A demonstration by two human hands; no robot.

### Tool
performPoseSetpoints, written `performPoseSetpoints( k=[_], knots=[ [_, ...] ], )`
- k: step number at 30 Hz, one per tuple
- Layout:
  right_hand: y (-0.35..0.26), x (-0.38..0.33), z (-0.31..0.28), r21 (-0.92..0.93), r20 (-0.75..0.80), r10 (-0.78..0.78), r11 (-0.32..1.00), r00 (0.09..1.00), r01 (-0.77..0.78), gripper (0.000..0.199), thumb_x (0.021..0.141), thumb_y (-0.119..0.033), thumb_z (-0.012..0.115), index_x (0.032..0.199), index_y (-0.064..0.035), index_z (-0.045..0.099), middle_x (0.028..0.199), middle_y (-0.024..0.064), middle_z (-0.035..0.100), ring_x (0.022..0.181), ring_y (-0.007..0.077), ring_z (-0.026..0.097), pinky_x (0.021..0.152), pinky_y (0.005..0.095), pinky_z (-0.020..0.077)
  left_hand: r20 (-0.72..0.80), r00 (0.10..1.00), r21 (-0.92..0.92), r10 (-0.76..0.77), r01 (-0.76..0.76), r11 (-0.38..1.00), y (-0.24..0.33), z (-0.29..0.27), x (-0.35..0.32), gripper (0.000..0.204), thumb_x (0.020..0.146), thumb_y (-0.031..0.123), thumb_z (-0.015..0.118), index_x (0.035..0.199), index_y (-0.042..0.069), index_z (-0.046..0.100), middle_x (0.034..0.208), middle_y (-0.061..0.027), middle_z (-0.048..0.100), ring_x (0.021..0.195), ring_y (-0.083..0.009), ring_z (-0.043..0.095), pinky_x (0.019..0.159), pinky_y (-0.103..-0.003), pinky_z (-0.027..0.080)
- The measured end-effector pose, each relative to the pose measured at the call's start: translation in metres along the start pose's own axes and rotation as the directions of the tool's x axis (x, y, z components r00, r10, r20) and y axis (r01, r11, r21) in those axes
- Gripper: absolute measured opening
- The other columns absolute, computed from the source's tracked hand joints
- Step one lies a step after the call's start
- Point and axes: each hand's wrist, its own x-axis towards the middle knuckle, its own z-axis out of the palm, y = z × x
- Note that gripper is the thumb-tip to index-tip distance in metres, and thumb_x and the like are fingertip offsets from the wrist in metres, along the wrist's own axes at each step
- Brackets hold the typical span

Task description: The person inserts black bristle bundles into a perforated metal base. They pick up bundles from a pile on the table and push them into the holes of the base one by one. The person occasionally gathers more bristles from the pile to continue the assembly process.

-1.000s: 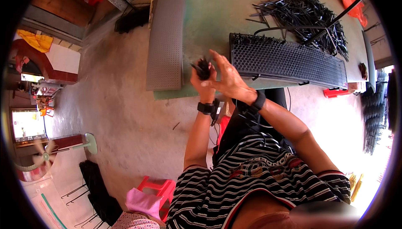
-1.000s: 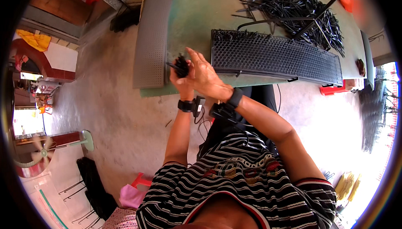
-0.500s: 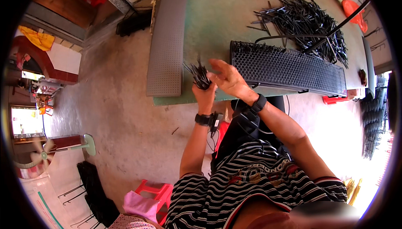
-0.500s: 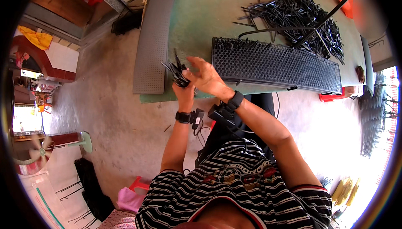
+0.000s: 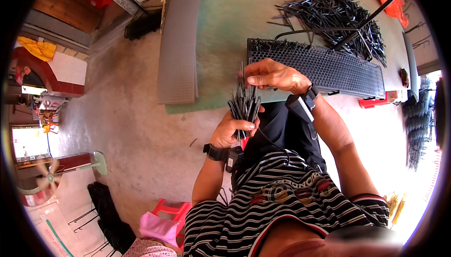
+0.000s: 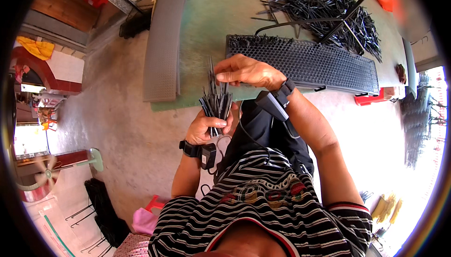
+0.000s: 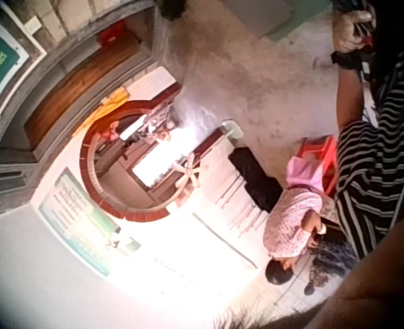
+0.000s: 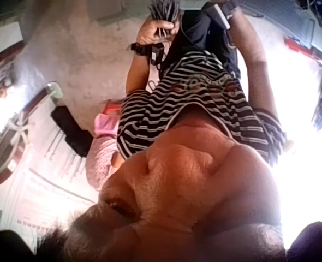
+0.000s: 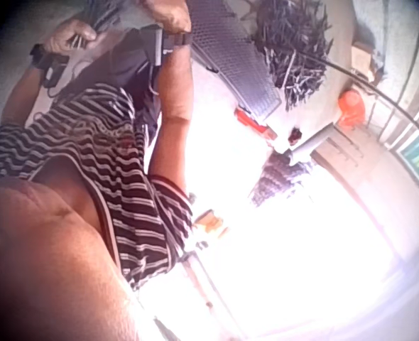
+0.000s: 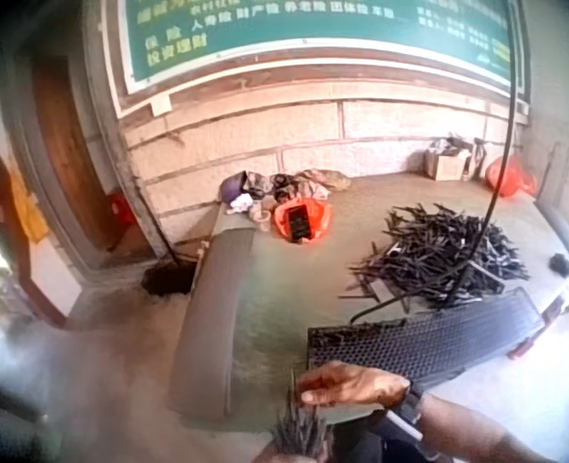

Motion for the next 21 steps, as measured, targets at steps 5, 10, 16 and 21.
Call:
performPoseSetpoints(
  k=[5,10,16,21],
  knots=[
    [0.017,-0.017,-0.016,0.219,0.017,0.053,0.974,0.998,-0.055,0.037,0.083,-0.025,0.066,0.109,0.0014,0.058,0.072,-0.0024,0.053,0.052,0.005,0.04,0.047,0.0197,0.0299,0.036,0.997,-0.028,-0.067,0.068,0.997,-0.008,0.014,0.012,0.052,0.068,0.007,0.061,0.116,-0.008,0.048,0.077,-0.011,0.059,0.059,-0.0174,0.056,0.055,-0.026,0.046],
    [0.01,-0.036,-0.019,0.284,-0.074,0.124,0.954,0.99,-0.098,0.037,0.084,-0.024,0.066,0.11,0.0008,0.057,0.067,-0.0039,0.052,0.05,0.0049,0.042,0.045,0.0196,0.0316,0.047,0.987,-0.069,-0.156,0.159,0.985,-0.015,0.02,0.029,0.05,0.071,0.006,0.062,0.118,-0.008,0.048,0.077,-0.0113,0.06,0.058,-0.0178,0.057,0.054,-0.025,0.045],
    [0.014,-0.043,-0.03,0.104,-0.284,0.157,0.986,0.946,-0.133,0.027,0.085,-0.021,0.063,0.103,-0.0005,0.063,0.064,-0.0023,0.055,0.048,0.0031,0.048,0.043,0.0175,0.0348,0.048,0.972,-0.101,-0.228,0.232,0.967,-0.019,0.023,0.046,0.05,0.073,0.004,0.063,0.12,-0.004,0.048,0.082,-0.0143,0.062,0.066,-0.0226,0.062,0.059,-0.03,0.051],
    [0.025,-0.041,-0.028,0.032,-0.482,0.049,0.999,0.875,-0.039,0.018,0.084,-0.013,0.063,0.094,0.0014,0.064,0.063,-0.0009,0.056,0.05,0.0058,0.054,0.043,0.0197,0.0458,0.018,0.975,-0.152,-0.224,0.224,0.963,-0.026,0.023,0.058,0.045,0.076,-0.001,0.061,0.119,-0.003,0.049,0.09,-0.0158,0.063,0.068,-0.0247,0.064,0.059,-0.032,0.054]
  ],
)
